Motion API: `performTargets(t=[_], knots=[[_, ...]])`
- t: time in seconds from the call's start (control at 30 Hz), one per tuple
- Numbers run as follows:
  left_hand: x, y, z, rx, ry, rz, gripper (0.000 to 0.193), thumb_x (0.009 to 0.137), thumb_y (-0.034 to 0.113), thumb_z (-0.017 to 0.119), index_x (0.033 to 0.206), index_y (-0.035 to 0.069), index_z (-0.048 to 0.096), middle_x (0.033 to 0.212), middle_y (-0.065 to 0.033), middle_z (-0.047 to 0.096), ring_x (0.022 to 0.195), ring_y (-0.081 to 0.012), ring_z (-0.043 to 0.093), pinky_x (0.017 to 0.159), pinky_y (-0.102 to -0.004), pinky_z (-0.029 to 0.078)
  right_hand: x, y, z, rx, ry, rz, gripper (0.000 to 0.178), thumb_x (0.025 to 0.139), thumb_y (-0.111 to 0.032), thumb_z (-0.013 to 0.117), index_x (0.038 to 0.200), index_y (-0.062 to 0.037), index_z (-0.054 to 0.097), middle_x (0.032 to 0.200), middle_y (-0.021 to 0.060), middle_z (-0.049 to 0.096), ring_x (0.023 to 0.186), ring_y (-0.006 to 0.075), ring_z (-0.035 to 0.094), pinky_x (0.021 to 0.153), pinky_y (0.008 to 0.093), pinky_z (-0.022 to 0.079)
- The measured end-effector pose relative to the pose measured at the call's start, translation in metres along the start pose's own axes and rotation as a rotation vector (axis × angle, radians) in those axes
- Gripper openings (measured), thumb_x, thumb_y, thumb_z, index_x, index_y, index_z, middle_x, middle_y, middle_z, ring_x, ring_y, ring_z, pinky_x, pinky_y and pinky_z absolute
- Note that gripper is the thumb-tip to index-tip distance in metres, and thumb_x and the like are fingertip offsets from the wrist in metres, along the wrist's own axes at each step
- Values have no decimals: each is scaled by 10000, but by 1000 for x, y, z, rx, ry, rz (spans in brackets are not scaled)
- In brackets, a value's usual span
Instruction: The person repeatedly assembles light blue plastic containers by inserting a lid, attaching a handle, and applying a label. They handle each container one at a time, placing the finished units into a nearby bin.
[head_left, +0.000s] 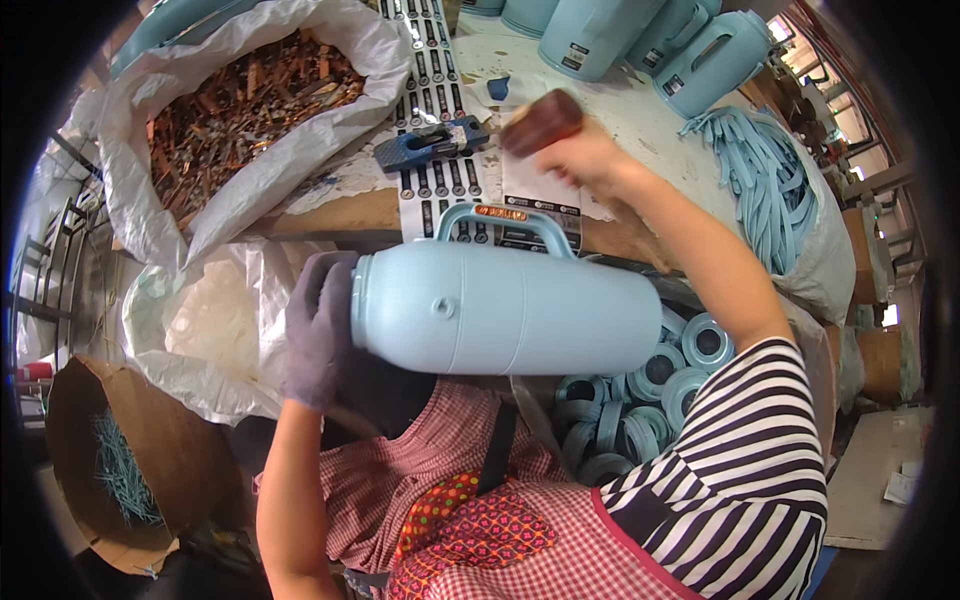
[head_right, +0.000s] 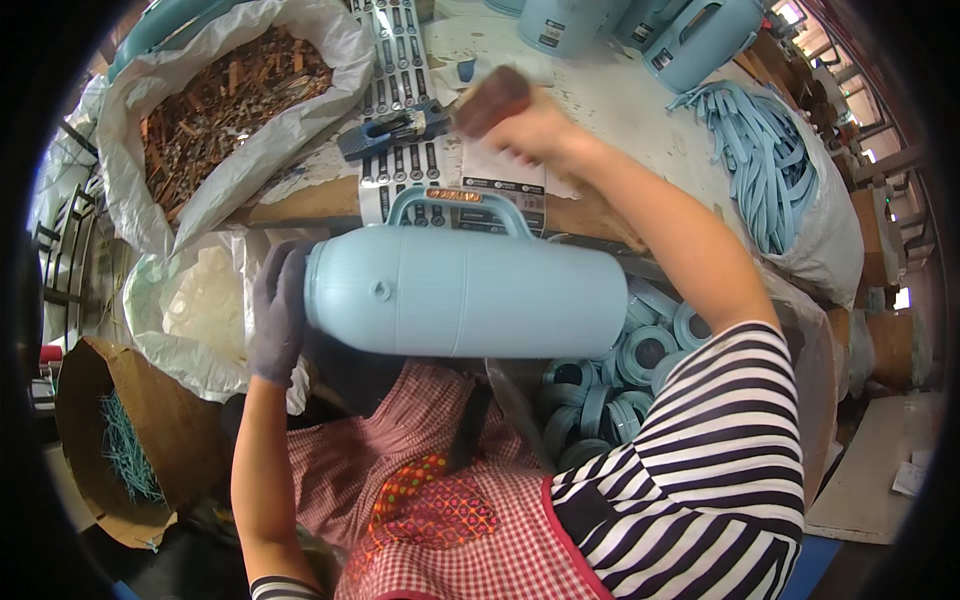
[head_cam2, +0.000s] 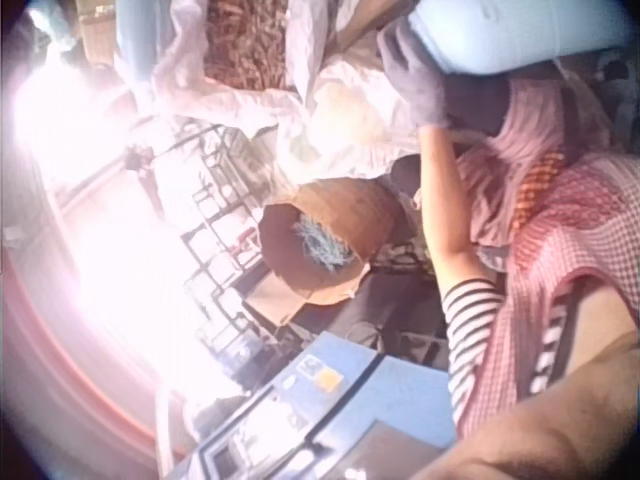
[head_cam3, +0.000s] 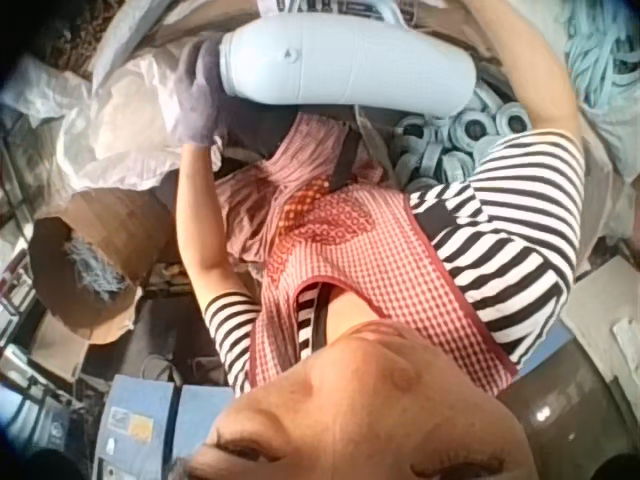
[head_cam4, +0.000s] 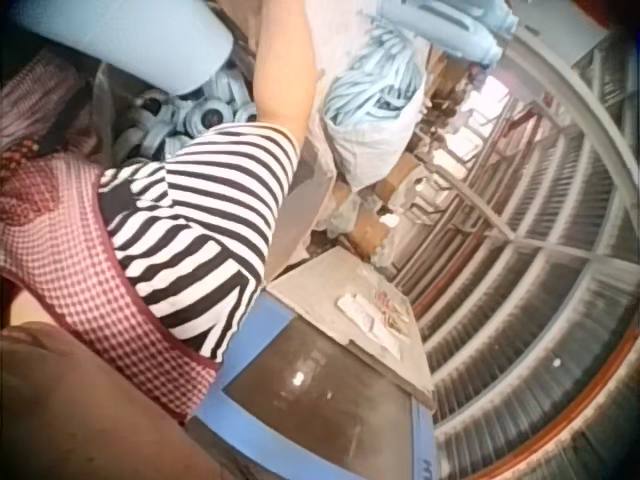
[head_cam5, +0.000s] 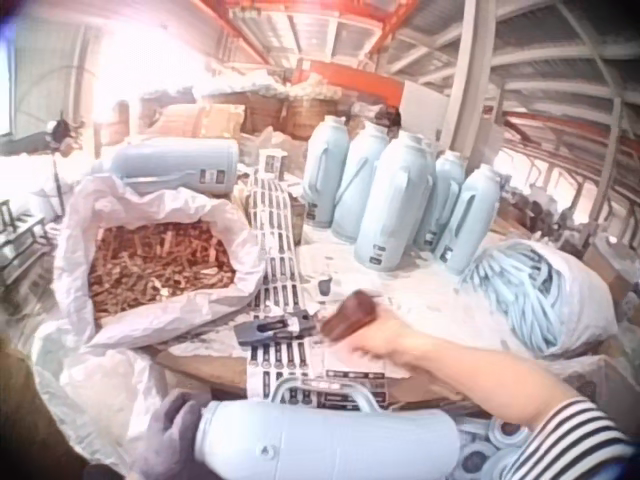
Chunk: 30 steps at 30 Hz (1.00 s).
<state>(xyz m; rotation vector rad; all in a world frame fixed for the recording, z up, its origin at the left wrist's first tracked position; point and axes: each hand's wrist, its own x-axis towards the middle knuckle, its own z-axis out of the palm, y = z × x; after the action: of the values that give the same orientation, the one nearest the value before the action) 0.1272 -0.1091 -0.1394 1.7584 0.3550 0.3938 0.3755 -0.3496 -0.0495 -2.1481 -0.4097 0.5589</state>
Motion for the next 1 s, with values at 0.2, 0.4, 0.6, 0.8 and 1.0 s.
performTargets(t=[0.2,0.4,0.6,0.8,1.0], knots=[[-65,28,-170,43,293,-121,226,1010,260,526,1061,46,577,974,-51,595,906,-140,571,792,-285,471,11,77,-69,-963,642,-268,377,723,-78,749,1097,-55,703,1088,126,702,993,279,658,903,373,503],[-74,86,-230,466,-108,-632,396,918,365,624,763,2,632,622,37,522,530,-56,442,479,-241,341,-1,22,86,-312,60,-887,291,737,-149,812,995,-32,746,1000,95,693,947,295,635,891,370,488],[-55,25,-219,528,-179,-552,495,889,458,652,712,-4,674,606,24,539,581,-76,461,546,-279,382,18,22,109,-409,117,-731,266,675,-159,857,900,-41,777,851,76,659,876,244,637,802,339,500],[-36,-25,-187,626,-81,-659,682,837,628,625,918,-42,723,826,-144,698,822,-214,658,786,-355,502,8,13,105,-448,87,-577,154,698,-54,791,734,14,657,825,95,650,787,231,643,746,348,508],[-111,-37,-153,239,576,-216,345,934,283,675,1109,-14,667,1159,-166,672,1053,-236,658,929,-328,493,-125,-37,194,208,-262,-460,125,804,-122,789,788,-20,719,1251,190,660,1019,257,673,784,332,551]])
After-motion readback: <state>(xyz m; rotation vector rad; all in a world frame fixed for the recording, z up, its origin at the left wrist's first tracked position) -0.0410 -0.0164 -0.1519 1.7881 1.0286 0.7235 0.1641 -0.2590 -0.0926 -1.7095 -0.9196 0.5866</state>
